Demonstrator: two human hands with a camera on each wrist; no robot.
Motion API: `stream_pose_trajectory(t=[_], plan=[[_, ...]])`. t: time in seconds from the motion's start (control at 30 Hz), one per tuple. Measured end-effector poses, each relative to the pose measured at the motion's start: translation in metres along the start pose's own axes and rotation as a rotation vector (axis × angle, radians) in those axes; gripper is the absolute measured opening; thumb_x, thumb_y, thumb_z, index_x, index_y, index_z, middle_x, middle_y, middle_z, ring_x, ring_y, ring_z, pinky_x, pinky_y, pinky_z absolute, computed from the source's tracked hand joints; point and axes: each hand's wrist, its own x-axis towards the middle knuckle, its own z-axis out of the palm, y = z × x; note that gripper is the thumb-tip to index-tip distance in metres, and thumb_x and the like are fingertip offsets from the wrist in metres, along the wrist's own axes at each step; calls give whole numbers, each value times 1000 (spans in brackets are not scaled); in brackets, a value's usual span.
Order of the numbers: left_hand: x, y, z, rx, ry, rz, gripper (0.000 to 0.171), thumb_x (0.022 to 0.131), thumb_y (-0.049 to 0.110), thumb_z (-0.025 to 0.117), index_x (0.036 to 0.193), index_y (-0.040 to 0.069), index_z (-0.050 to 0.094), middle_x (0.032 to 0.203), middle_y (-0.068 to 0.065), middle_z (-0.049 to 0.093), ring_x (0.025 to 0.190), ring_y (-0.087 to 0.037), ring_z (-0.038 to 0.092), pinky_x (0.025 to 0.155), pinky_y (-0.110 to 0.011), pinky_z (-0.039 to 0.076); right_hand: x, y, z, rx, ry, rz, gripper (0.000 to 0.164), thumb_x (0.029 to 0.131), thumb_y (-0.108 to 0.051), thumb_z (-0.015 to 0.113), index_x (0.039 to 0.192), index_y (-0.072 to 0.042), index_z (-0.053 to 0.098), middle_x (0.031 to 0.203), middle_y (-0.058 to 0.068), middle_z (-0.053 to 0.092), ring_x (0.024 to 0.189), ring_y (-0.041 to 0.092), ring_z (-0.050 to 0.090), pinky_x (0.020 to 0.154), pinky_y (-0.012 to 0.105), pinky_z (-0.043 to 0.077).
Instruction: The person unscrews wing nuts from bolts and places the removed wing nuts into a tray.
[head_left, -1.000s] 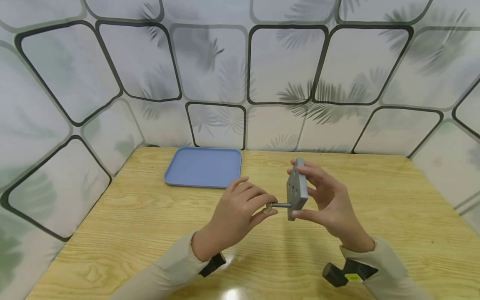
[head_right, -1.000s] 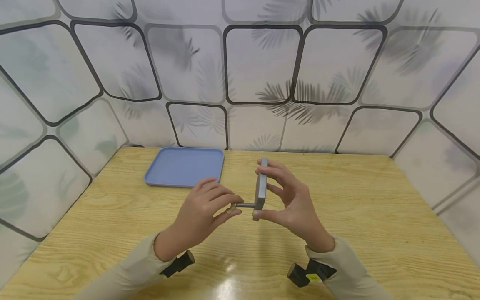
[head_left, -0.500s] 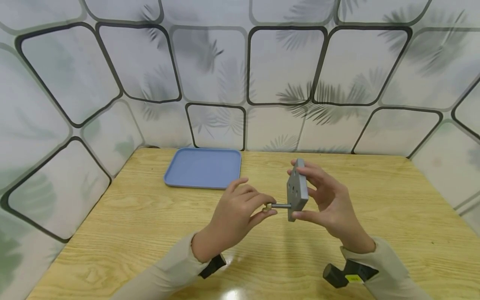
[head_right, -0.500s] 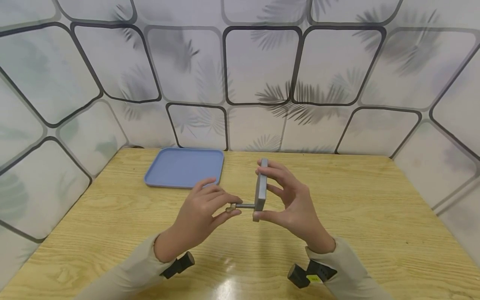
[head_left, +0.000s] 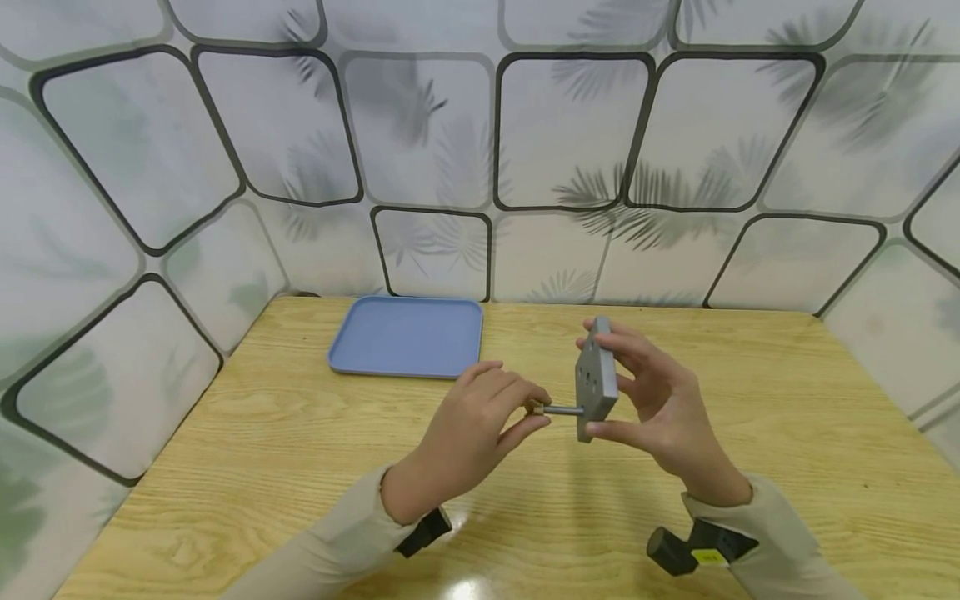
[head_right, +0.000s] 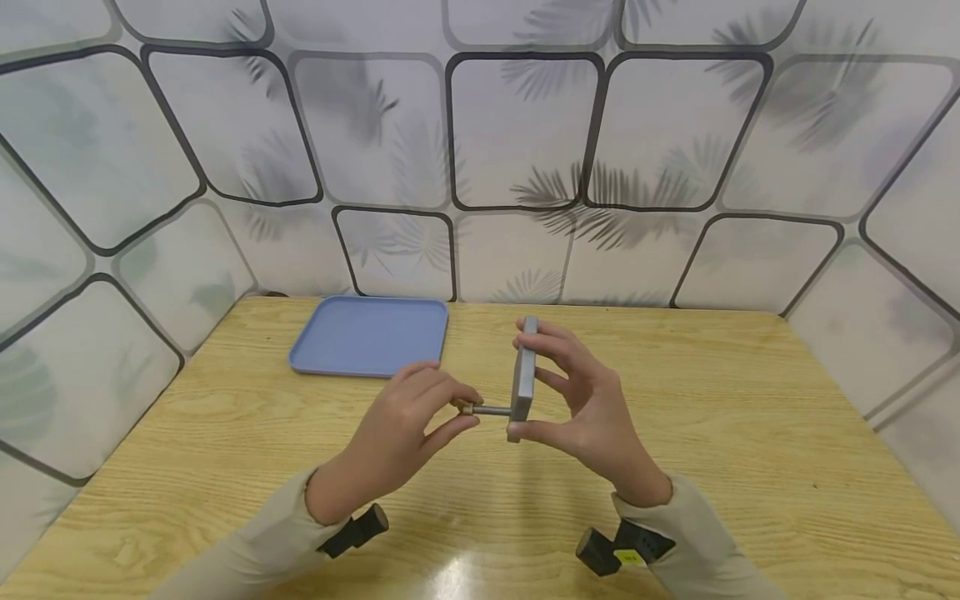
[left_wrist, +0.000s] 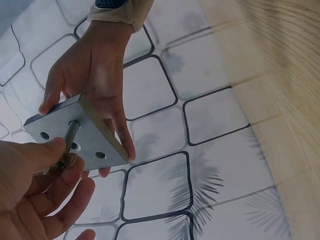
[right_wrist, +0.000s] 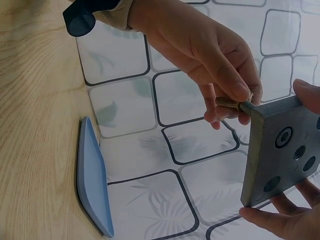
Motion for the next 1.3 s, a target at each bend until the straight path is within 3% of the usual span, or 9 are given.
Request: stream_pose_trajectory(t=[0.3,0.47,0.63,0.9,1.3], plan=[[2,3,-3,-3,-32,15,45,72,21,81,112,14,61,83,7,65,80,-6,62,98,-38,46,-1,-2,0,-10,13,39,73,66,17,74,131,13,41,144,12,42,128,19,50,99,30,47],[2,3,-2,-19,-16,8,34,74,14,79,102,14,60,86,6,65,79,-5,61,97,-38,47,-1,-2,0,1,10,33,73,66,16,74,131,13,41,144,13,42,128,20,49,99,30,48],[0,2,-1,1,-3,22,27,77,24,78,98,17,64,90,6,63,84,-8,61,97,-39,46,0,-1,0,4,17,31,73,66,17,74,132,11,42,144,20,40,127,19,50,98,31,48],[0,0,-1,68,17,21,17,81,33,72,92,21,70,88,8,69,86,-10,63,99,-41,45,0,0,1,7,7,23,73,67,17,73,132,12,41,145,15,41,129,22,49,99,31,47],[1,0,-4,-78,-33,-39,18,82,27,70,94,15,64,85,7,71,78,-6,63,101,-37,44,0,0,1,-8,12,32,74,65,17,74,131,12,42,144,16,41,128,22,49,99,31,47]])
